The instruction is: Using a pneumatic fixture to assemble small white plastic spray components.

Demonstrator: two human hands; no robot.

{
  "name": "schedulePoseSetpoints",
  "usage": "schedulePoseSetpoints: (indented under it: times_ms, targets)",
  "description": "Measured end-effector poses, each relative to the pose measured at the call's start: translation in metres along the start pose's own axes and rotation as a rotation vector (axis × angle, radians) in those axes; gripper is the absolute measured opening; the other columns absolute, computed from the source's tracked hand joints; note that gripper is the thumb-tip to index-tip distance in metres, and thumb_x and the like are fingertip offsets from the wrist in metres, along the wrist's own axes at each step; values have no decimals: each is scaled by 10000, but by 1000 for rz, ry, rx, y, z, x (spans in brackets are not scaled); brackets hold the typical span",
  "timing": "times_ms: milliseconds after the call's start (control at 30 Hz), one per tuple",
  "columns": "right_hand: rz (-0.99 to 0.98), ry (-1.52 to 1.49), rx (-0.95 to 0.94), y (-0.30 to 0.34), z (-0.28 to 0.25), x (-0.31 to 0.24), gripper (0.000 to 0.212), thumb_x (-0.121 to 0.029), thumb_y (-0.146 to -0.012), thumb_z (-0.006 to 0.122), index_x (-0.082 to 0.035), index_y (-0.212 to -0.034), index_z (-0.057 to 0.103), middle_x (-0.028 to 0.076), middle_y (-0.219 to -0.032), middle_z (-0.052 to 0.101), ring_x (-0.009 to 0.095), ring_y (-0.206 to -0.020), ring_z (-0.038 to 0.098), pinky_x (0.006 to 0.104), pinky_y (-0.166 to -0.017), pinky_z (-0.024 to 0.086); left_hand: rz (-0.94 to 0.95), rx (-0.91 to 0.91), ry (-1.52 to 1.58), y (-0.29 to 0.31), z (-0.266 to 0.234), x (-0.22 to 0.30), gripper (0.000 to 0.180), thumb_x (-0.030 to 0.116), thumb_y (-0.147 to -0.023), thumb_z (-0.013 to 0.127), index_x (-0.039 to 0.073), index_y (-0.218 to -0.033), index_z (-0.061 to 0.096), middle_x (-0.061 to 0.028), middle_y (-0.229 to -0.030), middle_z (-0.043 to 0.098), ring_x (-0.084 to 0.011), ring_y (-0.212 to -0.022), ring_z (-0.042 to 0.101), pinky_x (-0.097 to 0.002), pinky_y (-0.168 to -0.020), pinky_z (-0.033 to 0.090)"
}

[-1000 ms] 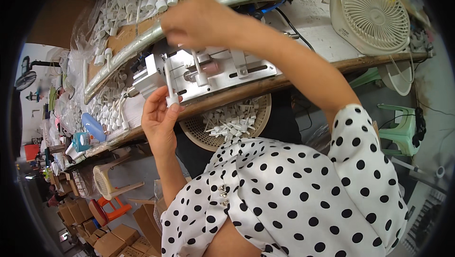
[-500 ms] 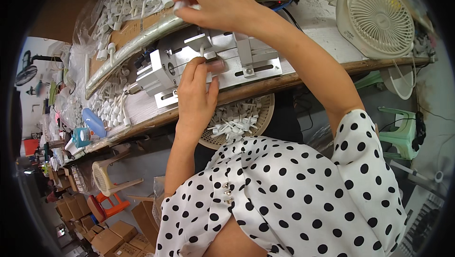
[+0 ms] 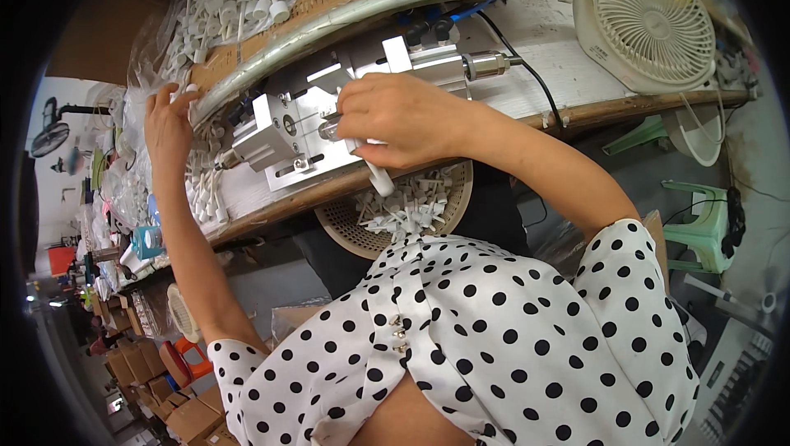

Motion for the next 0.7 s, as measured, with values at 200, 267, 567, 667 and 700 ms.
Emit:
schedulePoseSetpoints:
  times_ms: [200, 267, 567, 667, 700]
  targets:
    - [4, 157, -103, -7, 14, 7, 135, -118, -626, 642, -37, -706, 568, 82, -697, 560, 240, -710, 548, 351, -661, 444, 58, -252, -10, -14, 8, -15, 268, -17, -666, 607, 99, -902, 661, -82, -1007, 588, -282, -931, 513, -362, -789, 423]
    - [42, 165, -165, -12, 11, 3, 131, -126, -639, 639, -41, -715, 574, 85, -690, 563, 244, -702, 550, 353, -652, 447, 102, -251, 52, -12, 8, -22, 240, 4, -708, 599, 62, -939, 630, -99, -976, 597, -307, -905, 524, -356, -779, 425]
    - [109, 230, 119, -85, -15, 56, 179, -186, -708, 603, -97, -861, 624, 63, -780, 614, 266, -770, 592, 379, -670, 463, -284, 263, 750, 42, -10, 76, 205, 58, -828, 595, 23, -1029, 578, -35, -859, 575, -66, -666, 521, -187, -553, 405]
    - [56, 438, 267, -109, -4, 107, 210, -207, -730, 593, -73, -887, 636, 77, -801, 624, 249, -754, 601, 345, -670, 470, -240, 343, 811, 48, -13, 136, 134, 38, -724, 679, 49, -847, 628, -76, -835, 573, -189, -726, 560, -273, -541, 458]
    - [177, 406, 148, -111, -3, 114, 197, -172, -727, 567, -38, -861, 620, 136, -794, 607, 304, -767, 583, 388, -685, 455, -283, 313, 884, 52, -6, 152, 122, 48, -711, 695, 52, -815, 631, -84, -856, 571, -193, -748, 571, -260, -518, 469]
Point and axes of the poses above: each hand's wrist, its own y-axis away from the middle knuckle, its own z-axis out of the palm, x = y × z, the point moved 2 cm from there along -y, towards the middle knuckle
